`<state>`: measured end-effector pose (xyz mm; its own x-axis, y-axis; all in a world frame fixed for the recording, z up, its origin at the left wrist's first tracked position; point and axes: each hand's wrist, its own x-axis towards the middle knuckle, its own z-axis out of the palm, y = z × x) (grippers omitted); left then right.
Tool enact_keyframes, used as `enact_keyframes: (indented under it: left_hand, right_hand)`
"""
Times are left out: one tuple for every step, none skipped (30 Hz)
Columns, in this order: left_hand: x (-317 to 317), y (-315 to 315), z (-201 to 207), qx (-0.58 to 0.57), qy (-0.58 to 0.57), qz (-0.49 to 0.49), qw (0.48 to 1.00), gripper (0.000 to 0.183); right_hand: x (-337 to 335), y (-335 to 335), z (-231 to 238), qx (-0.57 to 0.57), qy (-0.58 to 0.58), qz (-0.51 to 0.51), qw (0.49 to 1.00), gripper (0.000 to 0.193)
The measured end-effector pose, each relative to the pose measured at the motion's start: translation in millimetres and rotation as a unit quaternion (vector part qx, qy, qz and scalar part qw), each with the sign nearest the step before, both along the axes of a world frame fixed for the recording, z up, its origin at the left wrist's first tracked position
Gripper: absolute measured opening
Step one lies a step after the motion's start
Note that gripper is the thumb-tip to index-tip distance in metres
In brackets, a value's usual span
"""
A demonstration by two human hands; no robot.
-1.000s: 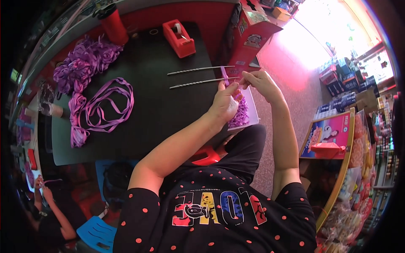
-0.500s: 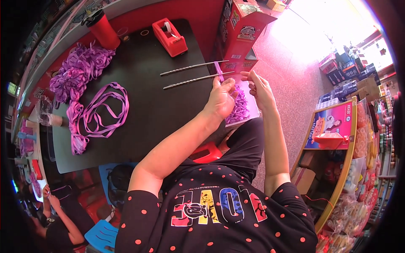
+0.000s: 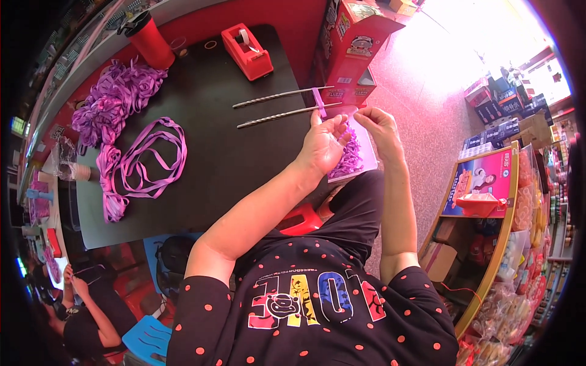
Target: Wrapping purple ribbon around thin rods to create decorative craft items.
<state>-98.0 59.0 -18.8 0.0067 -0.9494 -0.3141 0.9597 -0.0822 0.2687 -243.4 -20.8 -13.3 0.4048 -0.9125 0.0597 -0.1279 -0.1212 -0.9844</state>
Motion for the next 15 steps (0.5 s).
enact_keyframes:
  left_hand:
    - [0,0,0,0.0,0.001,0.002,1.0,0.054]
    - [0,1,0,0.017,0.009,0.006,1.0,0.055]
    - [-1,1,1,0.034,0.017,0.01,0.999,0.056]
    - [-1,0,1,0.033,0.019,0.011,0.999,0.056]
    - [-1,-1,2,0.029,0.018,0.008,0.999,0.056]
    - [0,-1,1,0.026,0.018,0.006,0.999,0.056]
    - [-1,-1,1,0.026,0.019,0.007,0.999,0.056]
    - [-1,-1,1,0.018,0.017,0.007,1.0,0.054]
    - [0,0,1,0.011,0.014,0.008,1.0,0.053]
    - [0,-1,-1,0.009,0.015,0.011,1.0,0.053]
    - [1,-1,-3,-0.003,0.013,0.008,1.0,0.052]
    - [1,-1,-2,-0.013,0.011,0.005,1.0,0.051]
    - [0,0,-1,-0.014,0.012,0.009,1.0,0.051]
    - [-1,0,0,-0.006,0.01,0.008,1.0,0.051]
    - [-1,0,1,0.002,0.009,0.007,1.0,0.051]
  right_hand:
    - [2,-4,9,0.0,0.001,0.002,1.0,0.014]
    - [5,-11,21,-0.022,0.028,0.01,0.999,0.014]
    - [8,-16,31,-0.043,0.056,0.018,0.997,0.014]
    - [16,-22,39,-0.042,0.043,0.039,0.997,0.017]
    - [23,-27,48,-0.043,0.044,0.041,0.997,0.017]
    - [35,-27,61,-0.048,0.061,0.093,0.993,0.019]
    - [45,-29,68,-0.053,0.079,0.142,0.985,0.02]
    - [54,-34,67,-0.054,0.079,0.143,0.985,0.02]
    - [64,-40,64,-0.021,0.121,0.189,0.974,0.021]
    - [71,-46,62,0.012,0.162,0.235,0.958,0.023]
    - [76,-55,55,0.01,0.164,0.237,0.958,0.023]
    - [81,-59,50,0.019,0.207,0.24,0.948,0.023]
    - [84,-63,46,0.029,0.25,0.242,0.937,0.022]
    - [83,-67,42,0.014,0.267,0.236,0.934,0.022]
    - [84,-68,43,0.012,0.268,0.239,0.933,0.022]
